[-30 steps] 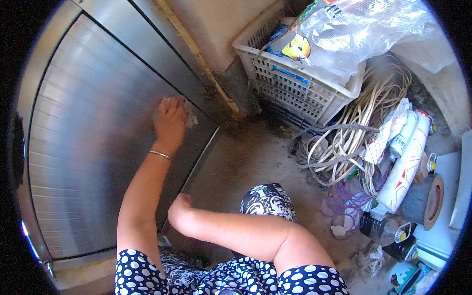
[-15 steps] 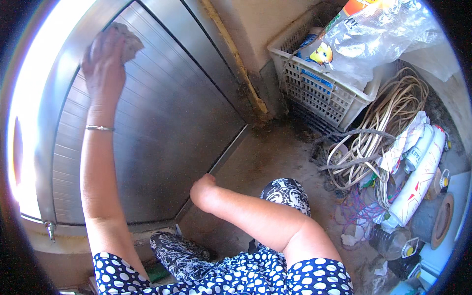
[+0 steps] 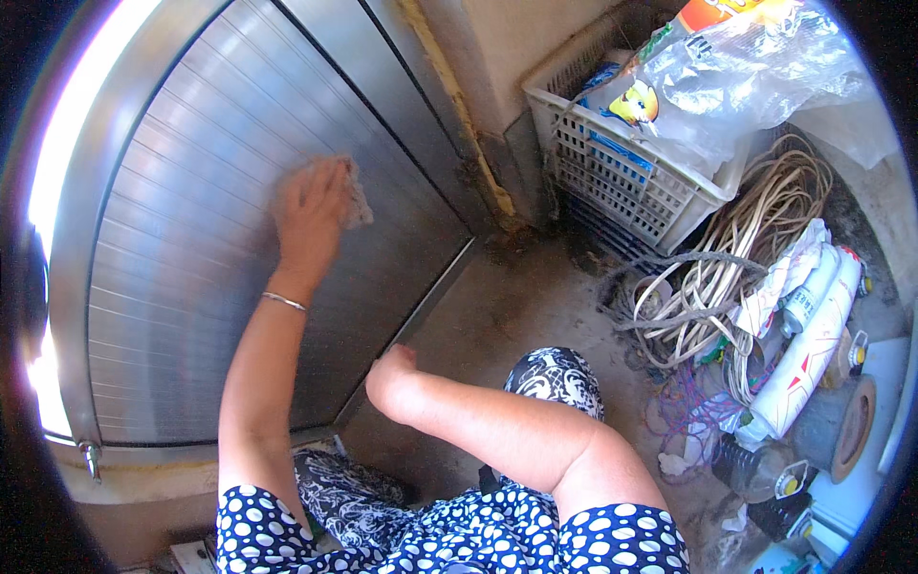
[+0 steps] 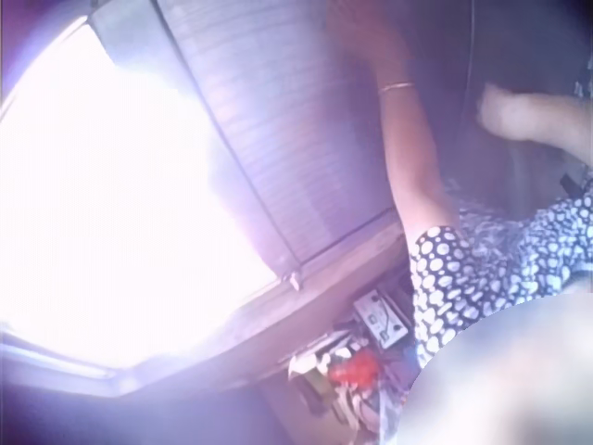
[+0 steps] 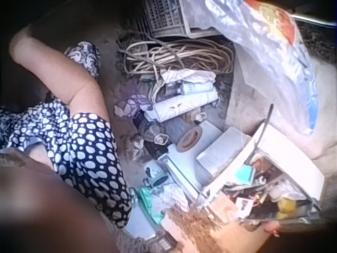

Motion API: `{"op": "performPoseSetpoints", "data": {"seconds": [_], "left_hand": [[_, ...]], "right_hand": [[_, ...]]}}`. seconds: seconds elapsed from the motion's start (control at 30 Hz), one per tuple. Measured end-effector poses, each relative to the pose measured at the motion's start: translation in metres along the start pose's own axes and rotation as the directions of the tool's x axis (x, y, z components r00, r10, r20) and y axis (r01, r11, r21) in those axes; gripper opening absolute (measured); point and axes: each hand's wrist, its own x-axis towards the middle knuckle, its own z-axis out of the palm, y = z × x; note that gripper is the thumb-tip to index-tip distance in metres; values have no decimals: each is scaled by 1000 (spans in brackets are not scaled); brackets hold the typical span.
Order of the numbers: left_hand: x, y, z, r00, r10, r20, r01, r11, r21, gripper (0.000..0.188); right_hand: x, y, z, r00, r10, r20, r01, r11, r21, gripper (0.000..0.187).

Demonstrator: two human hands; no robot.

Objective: The person sits on the floor and wipes a large metal door with a cloth. They clean the surface in circular and vertical motions, covering the lower and middle sections of the door.

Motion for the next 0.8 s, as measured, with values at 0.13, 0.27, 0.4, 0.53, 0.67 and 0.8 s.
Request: {"op": "performPoseSetpoints", "data": {"seconds": [0.13,0.27,0.4,0.53,0.67,0.8], "left_hand": [[-27,31,49,985,132,110,-133,991,-2,40],[-43,72,85,975,144,172,-131,988,-83,43],[-72,103,119,967,142,212,-106,980,-171,43],[-87,102,118,972,161,171,-113,958,-262,39],[-65,73,76,976,22,217,24,978,-208,36],[-42,15,3,990,-84,114,96,990,-106,33]], "right_hand": [[-8,1,-12,998,-36,48,36,999,1,38],[-6,0,-7,998,-25,63,24,1000,19,37],[-4,-5,-10,996,-35,87,35,999,-4,38],[-6,-4,-13,997,-38,69,38,999,-7,36],[-9,2,-17,997,-15,73,13,1000,24,35],[-8,1,-15,998,-44,51,41,998,49,34]]}}
